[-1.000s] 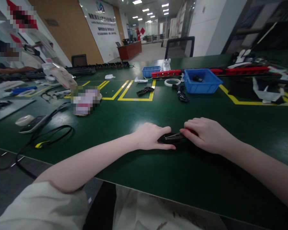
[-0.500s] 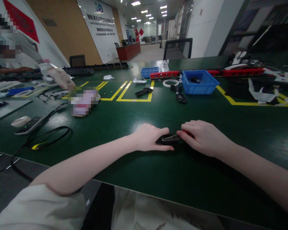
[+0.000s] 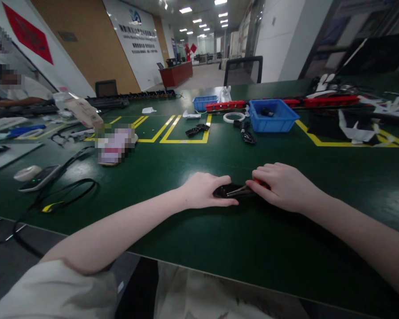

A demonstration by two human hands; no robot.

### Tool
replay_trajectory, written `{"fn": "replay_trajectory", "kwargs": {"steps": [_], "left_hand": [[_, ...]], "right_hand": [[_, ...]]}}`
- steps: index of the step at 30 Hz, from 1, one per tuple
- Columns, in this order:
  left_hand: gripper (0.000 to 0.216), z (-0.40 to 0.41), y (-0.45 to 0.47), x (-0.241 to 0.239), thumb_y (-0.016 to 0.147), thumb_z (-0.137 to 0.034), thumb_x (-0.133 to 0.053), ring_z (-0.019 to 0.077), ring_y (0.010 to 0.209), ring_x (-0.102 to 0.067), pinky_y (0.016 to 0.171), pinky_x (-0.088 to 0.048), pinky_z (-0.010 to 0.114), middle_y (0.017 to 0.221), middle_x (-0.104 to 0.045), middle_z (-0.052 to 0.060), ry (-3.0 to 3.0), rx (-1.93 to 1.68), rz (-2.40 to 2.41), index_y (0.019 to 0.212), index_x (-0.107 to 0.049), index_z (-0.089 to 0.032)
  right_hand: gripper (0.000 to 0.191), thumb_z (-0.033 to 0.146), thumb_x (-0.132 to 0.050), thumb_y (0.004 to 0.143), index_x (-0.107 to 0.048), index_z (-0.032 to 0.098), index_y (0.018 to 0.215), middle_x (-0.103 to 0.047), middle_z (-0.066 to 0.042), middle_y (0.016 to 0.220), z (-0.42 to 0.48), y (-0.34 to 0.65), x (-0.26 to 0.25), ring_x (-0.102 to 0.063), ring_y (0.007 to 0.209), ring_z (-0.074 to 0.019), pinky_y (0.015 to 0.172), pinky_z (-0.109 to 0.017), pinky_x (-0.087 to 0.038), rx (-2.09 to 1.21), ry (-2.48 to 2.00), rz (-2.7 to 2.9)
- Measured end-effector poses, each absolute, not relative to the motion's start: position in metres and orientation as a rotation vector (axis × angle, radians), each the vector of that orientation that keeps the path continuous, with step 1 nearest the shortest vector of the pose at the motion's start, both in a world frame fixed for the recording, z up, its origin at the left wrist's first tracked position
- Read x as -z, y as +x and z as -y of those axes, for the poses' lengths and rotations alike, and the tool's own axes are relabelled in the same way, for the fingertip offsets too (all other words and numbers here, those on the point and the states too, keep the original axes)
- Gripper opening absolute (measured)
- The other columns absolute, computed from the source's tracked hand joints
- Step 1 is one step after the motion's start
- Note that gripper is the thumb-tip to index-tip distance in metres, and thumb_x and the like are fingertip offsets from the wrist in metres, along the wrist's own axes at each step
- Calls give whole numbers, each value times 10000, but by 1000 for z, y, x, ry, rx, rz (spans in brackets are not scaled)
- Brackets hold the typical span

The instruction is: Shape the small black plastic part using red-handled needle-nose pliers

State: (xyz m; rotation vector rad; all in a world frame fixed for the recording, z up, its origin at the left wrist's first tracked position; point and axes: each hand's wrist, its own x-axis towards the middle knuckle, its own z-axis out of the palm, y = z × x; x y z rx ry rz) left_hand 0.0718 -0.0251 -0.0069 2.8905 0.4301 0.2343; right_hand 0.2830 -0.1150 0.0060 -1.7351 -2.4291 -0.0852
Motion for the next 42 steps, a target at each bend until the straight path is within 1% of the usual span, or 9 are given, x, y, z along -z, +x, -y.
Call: {"fn": "replay_trajectory", "kwargs": {"steps": [9,13,27,32,42], "left_hand": [[389,25,72,9,828,-577,-550,115,541,-552,479,-285,191,663,-609,-33,2885,-231,-454,869,-521,-192],[382,25,71,9,824,-570,-562,119,541,-560,479,-286,193,660,-612,-33,2903,-232,-453,861,-513,-193],[381,26,72,9,826,-568,-560,124,539,-568,473,-280,196,654,-614,-34,2919,-241,-452,870,-502,-194],[377,25,71,8,831,-567,-554,117,535,-562,477,-287,195,653,-606,-36,2903,-225,-451,875,-514,-195],[401,26,72,8,835,-590,-533,123,534,-556,471,-283,196,648,-604,-30,2936,-241,-422,869,-509,-192]], "right_hand": [[403,446,-315,935,-556,187,743,-592,-57,744,115,284,-1,-528,695,-190,652,-324,-362,32,-1767,2303],[412,462,-314,935,-549,184,741,-580,-52,735,116,281,0,-517,684,-185,649,-324,-360,2,-1731,2313],[390,434,-342,937,-545,188,713,-586,-45,704,118,278,-1,-510,655,-169,632,-312,-357,22,-1659,2345],[355,417,-358,935,-550,186,745,-589,-49,732,117,283,0,-512,684,-173,639,-311,-358,101,-1664,2305],[365,435,-360,932,-549,186,745,-595,-54,741,118,281,-1,-516,694,-182,650,-319,-359,79,-1667,2348]]}}
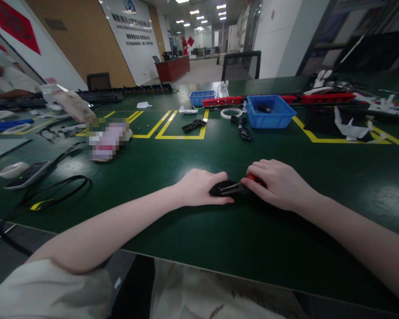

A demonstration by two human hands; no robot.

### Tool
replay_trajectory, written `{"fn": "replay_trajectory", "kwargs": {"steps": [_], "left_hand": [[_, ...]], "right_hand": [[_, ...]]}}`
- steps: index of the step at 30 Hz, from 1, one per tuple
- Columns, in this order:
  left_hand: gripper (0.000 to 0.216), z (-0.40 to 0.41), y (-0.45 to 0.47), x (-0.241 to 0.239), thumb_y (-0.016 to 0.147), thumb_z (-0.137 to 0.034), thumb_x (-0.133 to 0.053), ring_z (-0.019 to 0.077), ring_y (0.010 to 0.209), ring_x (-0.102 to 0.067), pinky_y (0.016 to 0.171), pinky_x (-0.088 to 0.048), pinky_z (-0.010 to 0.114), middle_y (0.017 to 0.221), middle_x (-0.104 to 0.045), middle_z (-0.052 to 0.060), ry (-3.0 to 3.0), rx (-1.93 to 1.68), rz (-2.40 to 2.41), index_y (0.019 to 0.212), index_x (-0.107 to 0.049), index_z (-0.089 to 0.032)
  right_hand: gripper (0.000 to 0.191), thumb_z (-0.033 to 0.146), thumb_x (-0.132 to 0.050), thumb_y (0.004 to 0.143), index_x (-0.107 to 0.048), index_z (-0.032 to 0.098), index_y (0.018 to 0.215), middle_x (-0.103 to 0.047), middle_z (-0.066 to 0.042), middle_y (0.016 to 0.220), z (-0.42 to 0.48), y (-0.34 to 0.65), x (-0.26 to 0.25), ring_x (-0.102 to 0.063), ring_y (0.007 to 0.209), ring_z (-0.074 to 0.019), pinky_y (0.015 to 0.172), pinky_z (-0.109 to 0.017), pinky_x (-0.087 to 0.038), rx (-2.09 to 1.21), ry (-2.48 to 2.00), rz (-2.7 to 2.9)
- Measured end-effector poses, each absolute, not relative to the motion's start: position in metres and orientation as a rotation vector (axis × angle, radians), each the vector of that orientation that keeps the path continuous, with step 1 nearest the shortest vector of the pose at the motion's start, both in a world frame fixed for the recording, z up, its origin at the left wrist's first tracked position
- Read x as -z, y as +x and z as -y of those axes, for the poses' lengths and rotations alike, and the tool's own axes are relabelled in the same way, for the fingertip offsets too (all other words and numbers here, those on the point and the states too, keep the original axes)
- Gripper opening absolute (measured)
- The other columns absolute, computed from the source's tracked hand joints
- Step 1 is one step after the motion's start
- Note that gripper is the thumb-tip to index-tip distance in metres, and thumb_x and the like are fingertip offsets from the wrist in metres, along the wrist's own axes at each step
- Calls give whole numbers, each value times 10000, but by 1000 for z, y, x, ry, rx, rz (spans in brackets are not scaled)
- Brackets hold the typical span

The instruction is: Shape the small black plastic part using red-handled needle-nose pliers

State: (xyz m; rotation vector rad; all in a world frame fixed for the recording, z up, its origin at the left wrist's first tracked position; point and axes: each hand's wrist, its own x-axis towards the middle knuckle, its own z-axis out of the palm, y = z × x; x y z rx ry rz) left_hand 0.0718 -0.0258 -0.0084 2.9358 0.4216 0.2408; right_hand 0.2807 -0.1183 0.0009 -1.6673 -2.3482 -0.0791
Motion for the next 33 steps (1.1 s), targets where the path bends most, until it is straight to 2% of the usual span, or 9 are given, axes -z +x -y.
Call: {"fn": "replay_trajectory", "kwargs": {"steps": [15,33], "left_hand": [[416,27,72,8,848,-606,-498,126,522,-545,478,-274,203,638,-598,-25,2966,-223,-425,857,-518,-190],[442,28,73,5,859,-622,-467,124,535,-555,485,-292,205,669,-614,-17,2964,-141,-414,869,-519,-183]], "right_hand": [[366,376,-334,936,-531,188,692,-587,-46,693,115,276,-3,-522,651,-168,631,-306,-369,-2,-1724,2351],[363,384,-344,936,-505,196,670,-580,-46,680,116,280,-9,-504,633,-164,622,-310,-355,97,-1678,2417]]}}
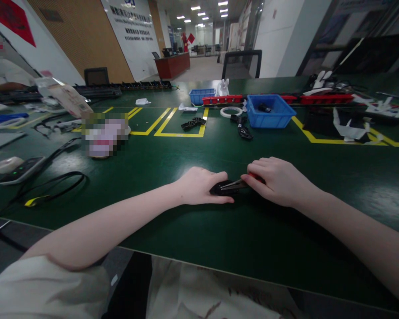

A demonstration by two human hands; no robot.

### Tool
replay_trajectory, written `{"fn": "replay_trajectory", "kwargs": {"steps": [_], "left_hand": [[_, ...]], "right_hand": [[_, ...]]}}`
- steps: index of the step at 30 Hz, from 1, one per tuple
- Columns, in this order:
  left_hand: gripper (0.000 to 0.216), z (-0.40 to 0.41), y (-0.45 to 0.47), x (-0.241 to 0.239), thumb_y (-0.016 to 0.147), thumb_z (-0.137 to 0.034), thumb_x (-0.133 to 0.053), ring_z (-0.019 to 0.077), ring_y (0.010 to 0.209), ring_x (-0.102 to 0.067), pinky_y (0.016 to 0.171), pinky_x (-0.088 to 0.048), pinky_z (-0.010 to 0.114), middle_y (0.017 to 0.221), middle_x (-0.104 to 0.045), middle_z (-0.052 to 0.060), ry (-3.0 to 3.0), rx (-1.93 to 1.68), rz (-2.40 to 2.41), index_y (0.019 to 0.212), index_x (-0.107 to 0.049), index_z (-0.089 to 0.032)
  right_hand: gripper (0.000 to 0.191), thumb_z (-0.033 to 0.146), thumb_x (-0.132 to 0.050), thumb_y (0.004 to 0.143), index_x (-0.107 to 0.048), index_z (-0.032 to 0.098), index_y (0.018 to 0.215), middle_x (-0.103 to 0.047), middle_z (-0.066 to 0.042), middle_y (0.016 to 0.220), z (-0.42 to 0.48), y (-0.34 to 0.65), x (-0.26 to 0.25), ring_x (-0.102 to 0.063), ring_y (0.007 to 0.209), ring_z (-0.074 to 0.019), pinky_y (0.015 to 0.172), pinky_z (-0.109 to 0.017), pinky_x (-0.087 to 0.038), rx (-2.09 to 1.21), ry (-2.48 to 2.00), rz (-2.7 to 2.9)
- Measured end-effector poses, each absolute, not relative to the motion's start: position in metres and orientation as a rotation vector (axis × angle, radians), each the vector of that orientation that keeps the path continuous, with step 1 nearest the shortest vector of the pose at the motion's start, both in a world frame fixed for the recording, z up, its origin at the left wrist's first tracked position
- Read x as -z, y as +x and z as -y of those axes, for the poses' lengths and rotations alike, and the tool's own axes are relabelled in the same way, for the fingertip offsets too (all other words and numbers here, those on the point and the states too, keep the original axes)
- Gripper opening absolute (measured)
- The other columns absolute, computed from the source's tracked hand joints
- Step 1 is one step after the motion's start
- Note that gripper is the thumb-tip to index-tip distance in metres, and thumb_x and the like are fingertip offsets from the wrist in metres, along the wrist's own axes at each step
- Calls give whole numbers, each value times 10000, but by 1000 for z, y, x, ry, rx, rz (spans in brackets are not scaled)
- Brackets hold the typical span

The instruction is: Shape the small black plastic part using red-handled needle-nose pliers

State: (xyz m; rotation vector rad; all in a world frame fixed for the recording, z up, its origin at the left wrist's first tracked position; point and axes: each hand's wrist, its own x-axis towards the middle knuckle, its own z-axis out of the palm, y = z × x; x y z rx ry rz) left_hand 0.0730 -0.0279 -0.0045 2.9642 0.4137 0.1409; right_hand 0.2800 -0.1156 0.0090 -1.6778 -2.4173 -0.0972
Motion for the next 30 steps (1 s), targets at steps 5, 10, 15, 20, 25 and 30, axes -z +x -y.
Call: {"fn": "replay_trajectory", "kwargs": {"steps": [5,10,15,20,25,30], "left_hand": [[460,28,73,4,857,-638,-452,145,564,-580,496,-299,219,690,-631,-8,3015,-129,-422,909,-534,-188],[470,28,72,6,856,-647,-440,148,563,-584,508,-317,235,695,-638,-5,3044,-148,-376,888,-533,-187],[475,27,72,9,854,-655,-431,146,552,-576,510,-310,244,698,-642,-9,3080,-193,-347,882,-527,-190],[461,27,73,9,855,-647,-440,139,549,-561,508,-290,235,690,-633,-19,3069,-201,-352,868,-523,-193],[478,25,72,8,875,-646,-398,122,514,-510,485,-266,223,637,-591,-26,3019,-222,-350,816,-524,-189],[472,25,71,7,862,-640,-430,115,503,-496,479,-259,218,605,-564,-31,2988,-226,-370,799,-532,-184]], "right_hand": [[367,387,-340,940,-514,194,681,-582,-44,683,116,281,-9,-498,630,-162,625,-311,-357,115,-1678,2434],[387,401,-326,944,-515,193,678,-588,-47,679,117,276,-5,-506,633,-161,622,-309,-367,76,-1670,2426],[390,406,-319,945,-523,194,688,-599,-54,695,119,272,-2,-523,648,-168,631,-312,-378,27,-1696,2405],[396,411,-313,945,-520,195,686,-592,-49,692,117,275,-4,-524,650,-171,631,-316,-374,-3,-1717,2420],[404,426,-317,942,-525,193,686,-591,-50,695,115,282,-8,-521,648,-175,634,-325,-370,35,-1751,2482],[399,428,-318,943,-529,195,697,-588,-47,699,116,285,-7,-525,657,-174,637,-321,-366,57,-1758,2463]]}}
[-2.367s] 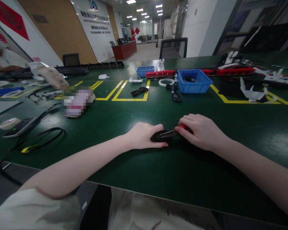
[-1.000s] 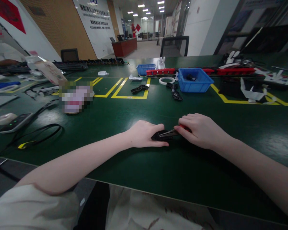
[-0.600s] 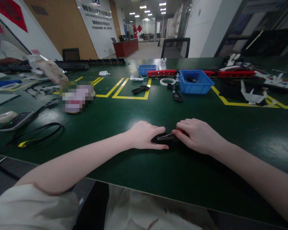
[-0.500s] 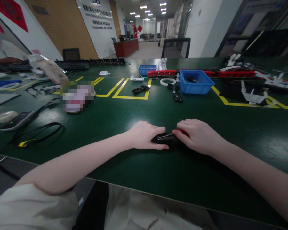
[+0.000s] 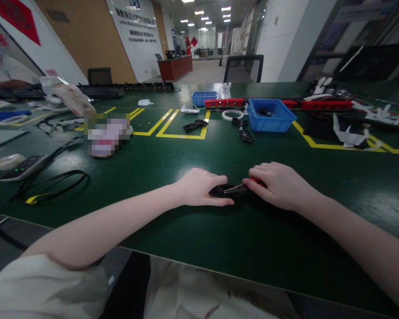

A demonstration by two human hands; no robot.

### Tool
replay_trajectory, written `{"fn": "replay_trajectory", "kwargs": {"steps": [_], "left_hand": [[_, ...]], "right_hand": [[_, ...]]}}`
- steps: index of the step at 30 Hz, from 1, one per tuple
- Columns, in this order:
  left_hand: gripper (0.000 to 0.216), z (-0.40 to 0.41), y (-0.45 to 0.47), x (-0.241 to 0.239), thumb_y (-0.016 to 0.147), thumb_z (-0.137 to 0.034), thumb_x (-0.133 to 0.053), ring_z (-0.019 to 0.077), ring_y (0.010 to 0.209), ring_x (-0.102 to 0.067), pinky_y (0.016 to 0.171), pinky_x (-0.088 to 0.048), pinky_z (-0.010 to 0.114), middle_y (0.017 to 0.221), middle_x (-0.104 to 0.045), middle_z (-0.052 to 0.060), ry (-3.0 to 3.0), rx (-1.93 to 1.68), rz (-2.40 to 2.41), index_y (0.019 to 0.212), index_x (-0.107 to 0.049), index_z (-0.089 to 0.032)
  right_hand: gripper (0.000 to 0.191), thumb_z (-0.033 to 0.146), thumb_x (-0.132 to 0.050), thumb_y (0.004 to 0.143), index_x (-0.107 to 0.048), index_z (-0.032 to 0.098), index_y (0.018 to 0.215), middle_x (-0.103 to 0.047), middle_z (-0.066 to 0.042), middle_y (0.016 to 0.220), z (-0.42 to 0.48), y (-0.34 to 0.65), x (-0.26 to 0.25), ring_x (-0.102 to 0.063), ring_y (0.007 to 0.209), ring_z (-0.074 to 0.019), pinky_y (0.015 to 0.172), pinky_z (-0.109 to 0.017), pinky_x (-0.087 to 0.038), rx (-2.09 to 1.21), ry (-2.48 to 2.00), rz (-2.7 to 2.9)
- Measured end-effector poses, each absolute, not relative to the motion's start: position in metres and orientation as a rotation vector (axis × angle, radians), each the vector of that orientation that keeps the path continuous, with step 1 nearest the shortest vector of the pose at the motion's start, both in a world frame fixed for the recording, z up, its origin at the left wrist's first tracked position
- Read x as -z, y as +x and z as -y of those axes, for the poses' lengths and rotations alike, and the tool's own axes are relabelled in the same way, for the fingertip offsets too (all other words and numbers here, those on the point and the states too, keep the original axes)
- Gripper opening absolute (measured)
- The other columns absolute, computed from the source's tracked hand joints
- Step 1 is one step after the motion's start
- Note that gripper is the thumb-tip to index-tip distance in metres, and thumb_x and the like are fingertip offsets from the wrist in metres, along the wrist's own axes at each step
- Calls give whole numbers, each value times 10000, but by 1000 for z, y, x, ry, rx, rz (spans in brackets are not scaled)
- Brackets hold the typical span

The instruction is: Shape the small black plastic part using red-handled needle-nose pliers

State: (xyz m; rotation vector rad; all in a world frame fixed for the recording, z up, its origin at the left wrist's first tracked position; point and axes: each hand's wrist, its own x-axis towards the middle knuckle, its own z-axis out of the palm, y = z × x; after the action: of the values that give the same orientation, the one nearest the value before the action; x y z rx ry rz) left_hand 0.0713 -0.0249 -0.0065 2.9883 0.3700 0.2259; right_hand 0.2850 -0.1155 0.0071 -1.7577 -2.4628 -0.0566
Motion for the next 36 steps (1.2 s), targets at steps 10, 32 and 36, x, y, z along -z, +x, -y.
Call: {"fn": "replay_trajectory", "kwargs": {"steps": [10,32,36], "left_hand": [[421,27,72,7,833,-613,-501,134,532,-555,495,-290,217,642,-605,-27,3018,-226,-421,864,-545,-195],[458,26,72,11,853,-648,-443,151,527,-579,521,-329,246,670,-640,-23,3109,-278,-309,869,-511,-196],[467,27,72,10,854,-656,-431,157,521,-575,509,-314,248,645,-626,-20,3130,-251,-331,856,-511,-196]], "right_hand": [[375,437,-340,934,-557,188,757,-596,-54,740,116,285,0,-525,695,-185,649,-317,-362,78,-1700,2343],[370,399,-320,942,-495,192,691,-575,-51,696,117,273,-1,-502,660,-169,647,-313,-353,50,-1667,2394],[367,394,-319,939,-495,193,686,-574,-49,695,115,276,-3,-502,655,-167,646,-311,-353,46,-1672,2412]]}}
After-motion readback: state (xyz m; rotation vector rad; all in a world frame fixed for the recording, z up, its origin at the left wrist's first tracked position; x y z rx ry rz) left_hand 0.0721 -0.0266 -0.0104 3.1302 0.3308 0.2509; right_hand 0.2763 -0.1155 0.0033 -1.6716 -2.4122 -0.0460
